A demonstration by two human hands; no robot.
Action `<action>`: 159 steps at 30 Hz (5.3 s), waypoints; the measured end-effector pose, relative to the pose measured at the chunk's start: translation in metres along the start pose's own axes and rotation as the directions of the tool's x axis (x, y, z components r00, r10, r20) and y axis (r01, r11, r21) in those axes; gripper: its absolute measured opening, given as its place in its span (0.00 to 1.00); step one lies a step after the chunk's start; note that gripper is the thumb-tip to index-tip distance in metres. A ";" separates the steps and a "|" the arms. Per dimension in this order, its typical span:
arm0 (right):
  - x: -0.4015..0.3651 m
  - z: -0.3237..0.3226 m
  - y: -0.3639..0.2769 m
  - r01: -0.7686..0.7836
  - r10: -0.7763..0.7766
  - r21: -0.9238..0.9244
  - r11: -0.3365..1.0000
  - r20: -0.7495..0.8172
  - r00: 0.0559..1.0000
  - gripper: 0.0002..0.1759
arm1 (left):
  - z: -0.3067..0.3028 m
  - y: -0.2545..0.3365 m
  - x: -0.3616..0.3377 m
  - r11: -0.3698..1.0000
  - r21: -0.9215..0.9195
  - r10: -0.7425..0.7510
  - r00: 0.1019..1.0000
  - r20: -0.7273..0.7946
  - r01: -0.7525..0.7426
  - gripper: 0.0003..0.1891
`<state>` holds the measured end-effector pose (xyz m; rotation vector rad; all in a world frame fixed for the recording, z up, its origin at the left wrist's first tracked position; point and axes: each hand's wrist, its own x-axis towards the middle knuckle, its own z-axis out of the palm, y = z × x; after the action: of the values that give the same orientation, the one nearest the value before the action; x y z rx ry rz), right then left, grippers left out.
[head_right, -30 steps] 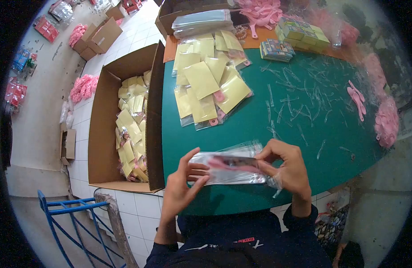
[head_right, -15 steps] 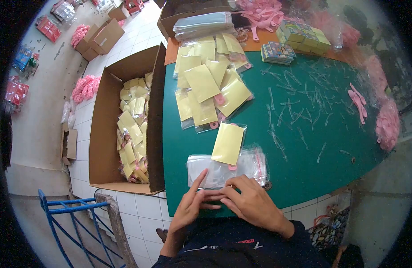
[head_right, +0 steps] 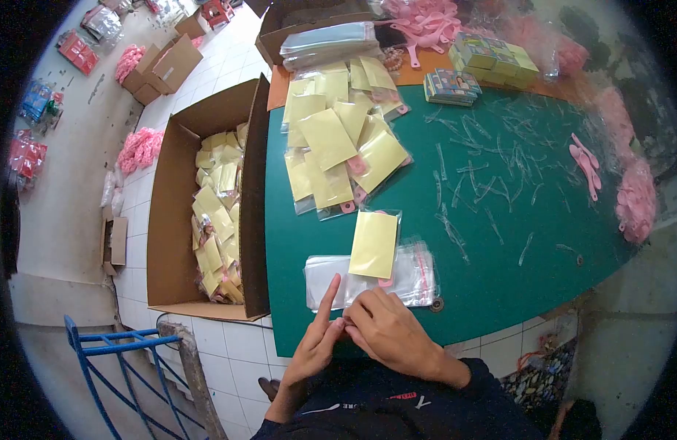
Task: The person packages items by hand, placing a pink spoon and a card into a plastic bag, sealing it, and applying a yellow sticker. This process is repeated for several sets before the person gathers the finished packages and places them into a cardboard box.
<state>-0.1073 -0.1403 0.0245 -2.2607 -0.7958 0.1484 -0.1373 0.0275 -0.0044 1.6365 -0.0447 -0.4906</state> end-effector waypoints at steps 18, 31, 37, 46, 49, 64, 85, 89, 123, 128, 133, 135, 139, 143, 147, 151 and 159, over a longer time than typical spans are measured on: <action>0.002 -0.012 0.004 0.084 -0.080 -0.031 0.996 0.094 0.992 0.11 | 0.004 0.018 -0.005 0.996 0.089 -0.006 0.996 0.091 -0.002 0.37; 0.001 -0.012 0.009 0.248 -0.216 -0.123 0.961 0.225 0.950 0.13 | 0.005 0.004 0.011 0.977 -0.213 -0.041 0.996 -0.077 0.023 0.26; 0.003 -0.033 0.014 0.272 -0.291 0.104 0.957 0.369 0.883 0.11 | 0.002 0.003 0.016 0.999 -0.023 -0.039 0.982 -0.183 0.035 0.17; 0.000 -0.148 0.089 0.040 -0.415 0.706 0.707 0.367 0.833 0.07 | -0.005 -0.001 0.015 0.968 -0.250 -0.054 0.997 -0.059 0.037 0.14; 0.001 -0.176 0.123 -0.141 0.096 0.375 0.916 0.136 0.986 0.15 | -0.006 -0.001 0.013 0.962 -0.272 -0.029 1.000 0.003 0.029 0.13; -0.004 -0.113 0.098 -0.381 0.258 -0.406 0.831 -0.325 0.910 0.15 | -0.007 0.000 0.015 0.940 -0.320 -0.079 0.989 0.128 0.116 0.14; -0.011 -0.025 0.034 -0.083 0.116 0.222 0.972 -0.141 0.983 0.10 | -0.024 0.015 0.008 0.989 0.147 0.008 1.000 0.016 -0.010 0.13; -0.019 -0.020 0.033 -0.128 0.169 0.294 0.947 -0.116 0.979 0.09 | -0.021 0.009 0.011 0.986 0.155 0.056 0.998 -0.010 -0.054 0.07; -0.026 0.010 0.018 -0.385 0.596 0.658 0.647 -0.122 0.793 0.19 | 0.007 0.006 0.006 0.982 0.153 0.147 0.956 -0.254 -0.111 0.20; -0.022 -0.015 0.023 -0.352 0.458 0.574 0.739 -0.045 0.888 0.19 | 0.011 0.005 0.004 0.985 -0.083 0.118 0.939 -0.324 -0.153 0.24; 0.036 -0.082 0.030 -0.129 0.292 0.605 0.786 -0.179 0.939 0.19 | 0.008 0.013 0.005 0.957 -0.090 0.214 0.882 -0.420 -0.275 0.25; 0.066 -0.092 0.036 0.092 0.095 0.436 0.895 -0.388 0.917 0.21 | -0.002 0.010 0.002 0.969 -0.001 0.229 0.894 -0.386 -0.248 0.24; 0.079 -0.129 0.079 -0.146 0.159 0.171 0.974 -0.067 0.985 0.20 | -0.012 0.002 -0.013 0.980 0.050 0.193 0.885 -0.423 -0.190 0.18; 0.048 -0.180 0.195 -0.373 0.313 -0.117 0.921 -0.349 0.883 0.17 | -0.023 -0.013 -0.025 0.995 -0.011 0.074 0.825 -0.561 -0.097 0.13; -0.050 -0.288 0.363 -0.692 0.408 -0.379 0.614 -0.598 0.690 0.16 | -0.039 -0.024 -0.027 0.997 -0.042 0.011 0.680 -0.733 -0.061 0.11; -0.139 -0.334 0.426 -0.857 0.556 -0.243 0.456 -0.674 0.487 0.21 | -0.051 -0.038 -0.017 0.993 -0.005 0.065 0.573 -0.817 -0.119 0.08; -0.144 -0.298 0.418 -0.684 0.455 -0.262 0.680 -0.580 0.675 0.23 | -0.050 -0.039 -0.008 0.996 0.055 0.087 0.614 -0.785 -0.071 0.08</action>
<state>0.0829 -0.6321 -0.0561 -2.7729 0.2381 -0.3355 -0.1371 0.0823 -0.0372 1.7347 0.5458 0.3485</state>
